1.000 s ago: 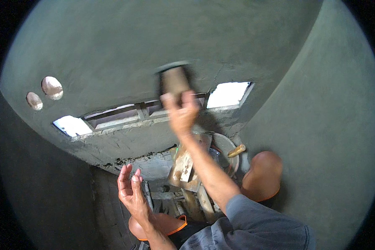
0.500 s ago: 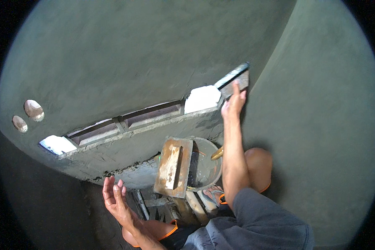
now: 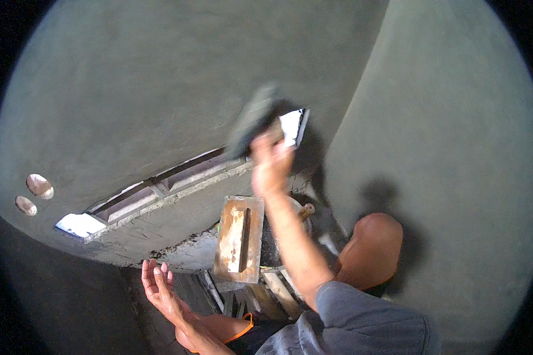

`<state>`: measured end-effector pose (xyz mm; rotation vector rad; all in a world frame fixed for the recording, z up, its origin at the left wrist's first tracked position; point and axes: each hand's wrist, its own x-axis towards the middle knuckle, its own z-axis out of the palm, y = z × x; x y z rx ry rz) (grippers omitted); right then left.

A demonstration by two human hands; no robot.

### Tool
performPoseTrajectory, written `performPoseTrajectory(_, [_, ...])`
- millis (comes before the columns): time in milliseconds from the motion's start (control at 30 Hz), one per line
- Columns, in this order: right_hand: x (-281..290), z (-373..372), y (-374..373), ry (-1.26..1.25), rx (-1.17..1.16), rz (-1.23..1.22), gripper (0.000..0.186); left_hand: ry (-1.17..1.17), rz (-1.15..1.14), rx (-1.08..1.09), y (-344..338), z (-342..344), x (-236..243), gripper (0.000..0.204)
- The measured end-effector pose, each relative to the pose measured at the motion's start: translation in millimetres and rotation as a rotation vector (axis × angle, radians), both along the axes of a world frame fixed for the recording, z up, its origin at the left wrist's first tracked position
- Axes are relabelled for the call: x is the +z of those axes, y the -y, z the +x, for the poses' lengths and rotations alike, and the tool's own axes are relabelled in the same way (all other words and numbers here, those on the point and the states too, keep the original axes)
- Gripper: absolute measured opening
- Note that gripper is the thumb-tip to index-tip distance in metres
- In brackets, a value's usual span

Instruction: The person is smoothing plaster on an interior wall with a float, taking material from a bucket using a trowel. They work across the wall surface and around window openings in an unfinished room.

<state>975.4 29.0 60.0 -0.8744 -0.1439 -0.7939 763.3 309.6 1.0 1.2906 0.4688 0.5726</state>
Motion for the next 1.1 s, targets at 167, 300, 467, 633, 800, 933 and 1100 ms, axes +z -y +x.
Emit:
performPoseTrajectory(167, [20, 38, 177, -0.119, -0.344, 0.129, 0.044, -0.054, 0.030, -0.082, 6, 0, -4, 0.049])
performPoseTrajectory(300, [21, 60, 147, -0.188, -0.690, -0.278, 0.050, -0.046, -0.003, -0.105, 17, 1, -4, 0.049])
performPoseTrajectory(467, [11, 6, -13, -0.151, -0.272, -0.731, 0.048, -0.058, 0.068, -0.088, 10, 10, -2, 0.051])
performPoseTrajectory(633, [-13, 38, 64, -0.141, -0.889, -0.929, 0.056, -0.113, 0.049, -0.113, 23, 16, -10, 0.050])
performPoseTrajectory(800, [0, 52, 156, -0.341, -0.935, -0.553, 0.058, -0.123, 0.081, -0.091, 7, 7, -8, 0.049])
performPoseTrajectory(933, [-19, 59, 194, -0.185, -0.394, -0.166, 0.046, -0.072, 0.043, -0.052, 1, -3, 0, 0.048])
performPoseTrajectory(1100, [1, 13, 52, -0.212, -0.216, -0.392, 0.047, -0.005, -0.034, -0.034, 15, -6, 15, 0.048])
